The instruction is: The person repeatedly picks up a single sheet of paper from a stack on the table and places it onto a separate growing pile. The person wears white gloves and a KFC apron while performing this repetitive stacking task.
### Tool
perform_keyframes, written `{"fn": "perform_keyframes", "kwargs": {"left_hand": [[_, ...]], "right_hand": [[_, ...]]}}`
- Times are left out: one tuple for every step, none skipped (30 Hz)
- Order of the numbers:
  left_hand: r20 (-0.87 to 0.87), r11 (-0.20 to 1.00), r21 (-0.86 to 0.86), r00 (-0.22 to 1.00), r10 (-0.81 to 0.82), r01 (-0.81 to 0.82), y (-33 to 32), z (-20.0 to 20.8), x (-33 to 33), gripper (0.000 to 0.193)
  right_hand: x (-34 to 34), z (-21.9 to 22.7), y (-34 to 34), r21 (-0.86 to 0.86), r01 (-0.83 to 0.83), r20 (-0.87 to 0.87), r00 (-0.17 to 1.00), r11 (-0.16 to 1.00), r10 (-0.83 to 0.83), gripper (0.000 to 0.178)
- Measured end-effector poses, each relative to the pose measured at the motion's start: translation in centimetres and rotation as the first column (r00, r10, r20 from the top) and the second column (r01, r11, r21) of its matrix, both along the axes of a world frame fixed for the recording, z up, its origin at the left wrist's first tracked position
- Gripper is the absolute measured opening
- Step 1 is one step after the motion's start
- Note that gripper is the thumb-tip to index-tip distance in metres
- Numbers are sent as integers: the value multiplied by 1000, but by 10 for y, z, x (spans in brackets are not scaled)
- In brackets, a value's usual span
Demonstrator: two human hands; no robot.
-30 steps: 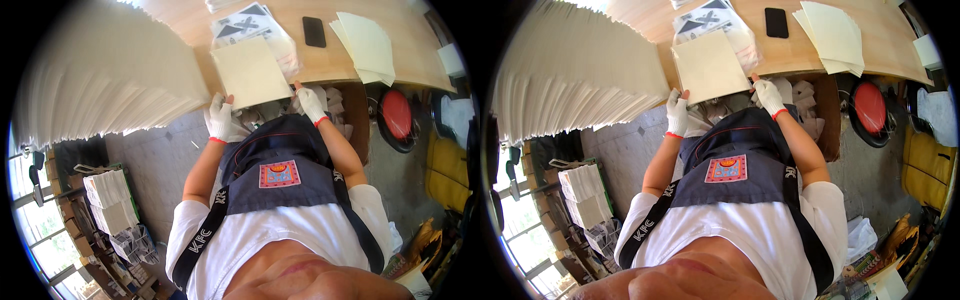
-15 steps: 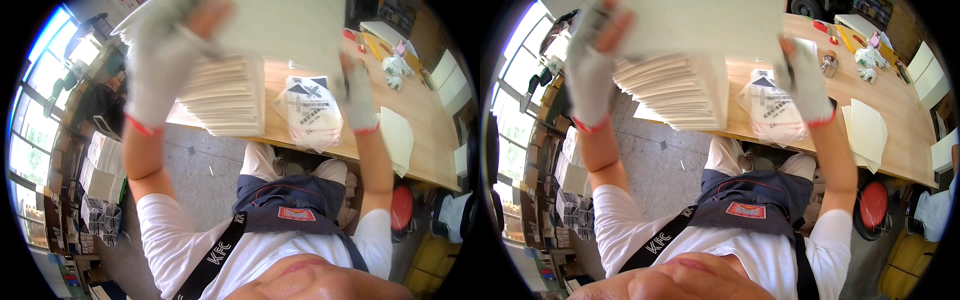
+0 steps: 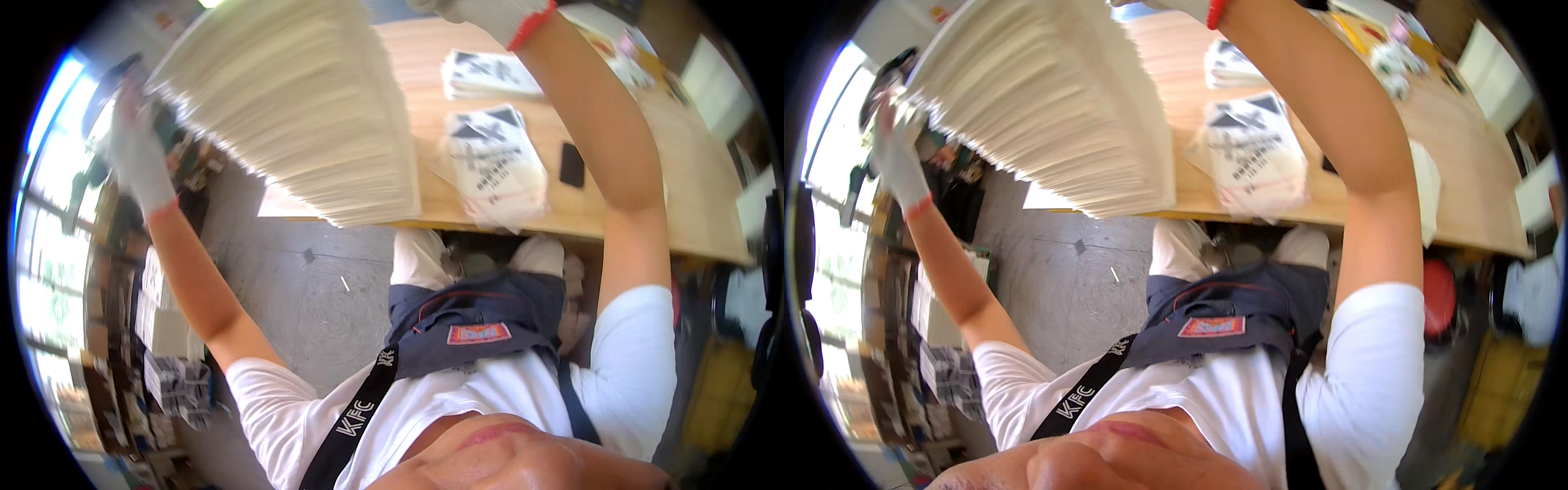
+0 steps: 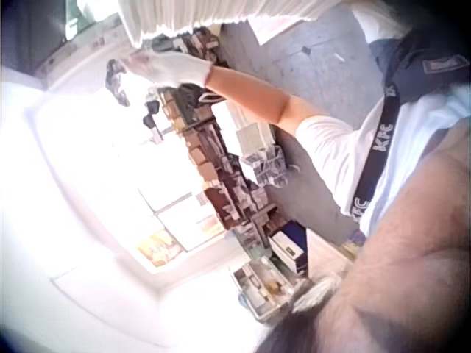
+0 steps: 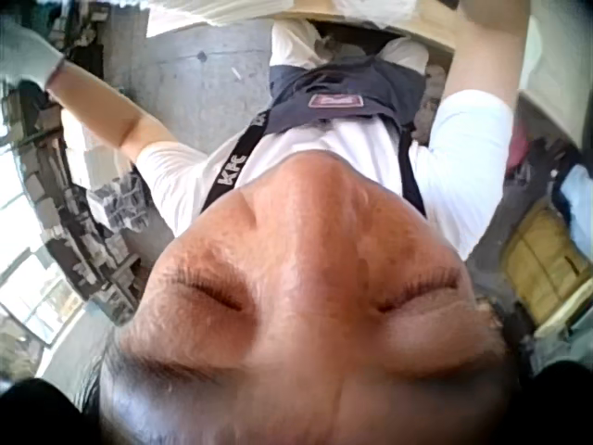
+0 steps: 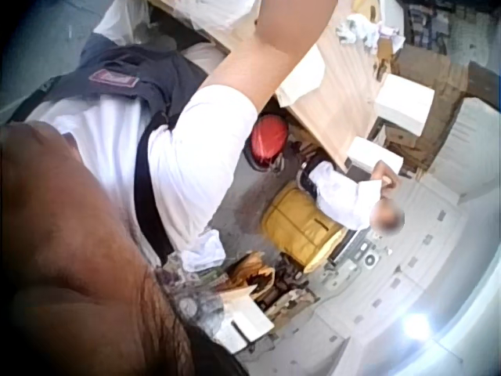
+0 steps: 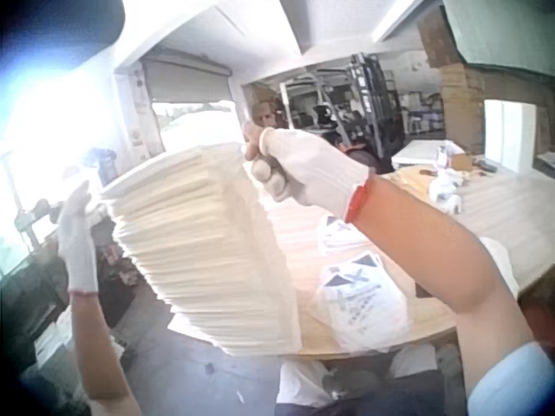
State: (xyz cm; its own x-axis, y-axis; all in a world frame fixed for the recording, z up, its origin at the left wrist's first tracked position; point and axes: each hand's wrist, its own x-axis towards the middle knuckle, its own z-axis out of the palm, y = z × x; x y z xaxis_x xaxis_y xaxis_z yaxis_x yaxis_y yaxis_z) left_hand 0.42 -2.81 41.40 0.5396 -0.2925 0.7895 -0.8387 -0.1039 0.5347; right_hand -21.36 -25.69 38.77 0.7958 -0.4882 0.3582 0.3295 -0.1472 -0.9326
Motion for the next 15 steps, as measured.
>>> {"fn": "perform_keyframes", "kwargs": {"left_hand": [[41, 977, -203, 998, -50, 57, 1, -21, -7, 37], [169, 934, -332, 982, -79, 132, 10, -55, -9, 36], [327, 875, -398, 934, -144, 274, 7, -86, -15, 36], [459, 805, -405, 858, -231, 434, -3, -126, -25, 39], [361, 885, -414, 931, -54, 212, -2, -161, -45, 41], [350, 847, -353, 896, -274, 397, -9, -201, -62, 36], [306, 769, -305, 823, -479, 561, -15, -239, -80, 31], [236, 673, -274, 726, -646, 688, -20, -278, -96, 28], [28, 705, -132, 714, -700, 696, -26, -301, -127, 29], [-173, 698, 21, 690, -702, 716, -32, -323, -146, 29], [-132, 591, 285, 642, -755, 754, -50, -348, -146, 42], [-163, 582, 482, 719, -675, 655, -68, -337, -178, 47], [-214, 536, 439, 663, -717, 721, -91, -354, -194, 46], [-175, 540, 469, 672, -719, 699, -116, -379, -203, 45], [-121, 539, 569, 711, -692, 621, -137, -395, -211, 45]], "right_hand": [[-26, -18, -9, 2, -22, -8, 1000, 1000, 22, 23], [-41, -50, -19, 45, -106, -20, 994, 993, 107, 23], [-78, -73, -21, 82, -123, -56, 990, 989, 127, 22], [-123, -99, -26, 133, -88, -106, 989, 987, 103, 22], [-160, -126, -30, 204, -27, -139, 989, 979, 56, 21], [-197, -155, -33, 267, 111, -169, 983, 957, -67, 21], [-232, -184, -32, 313, 303, -202, 947, 900, -249, 20], [-262, -217, -32, 256, 543, -250, 837, 800, -488, 20], [-292, -250, -31, 185, 749, -307, 659, 637, -687, 20], [-319, -271, -24, 126, 878, -382, 472, 461, -795, 21], [-343, -289, -16, 51, 960, -439, 268, 274, -857, 23], [-369, -309, -9, 17, 975, -486, 200, 220, -851, 24], [-392, -326, -6, -14, 984, -523, 142, 175, -841, 26], [-407, -337, -3, -40, 991, -557, 87, 131, -826, 27], [-412, -342, -1, 14, 992, -623, 105, 122, -775, 26]]}}
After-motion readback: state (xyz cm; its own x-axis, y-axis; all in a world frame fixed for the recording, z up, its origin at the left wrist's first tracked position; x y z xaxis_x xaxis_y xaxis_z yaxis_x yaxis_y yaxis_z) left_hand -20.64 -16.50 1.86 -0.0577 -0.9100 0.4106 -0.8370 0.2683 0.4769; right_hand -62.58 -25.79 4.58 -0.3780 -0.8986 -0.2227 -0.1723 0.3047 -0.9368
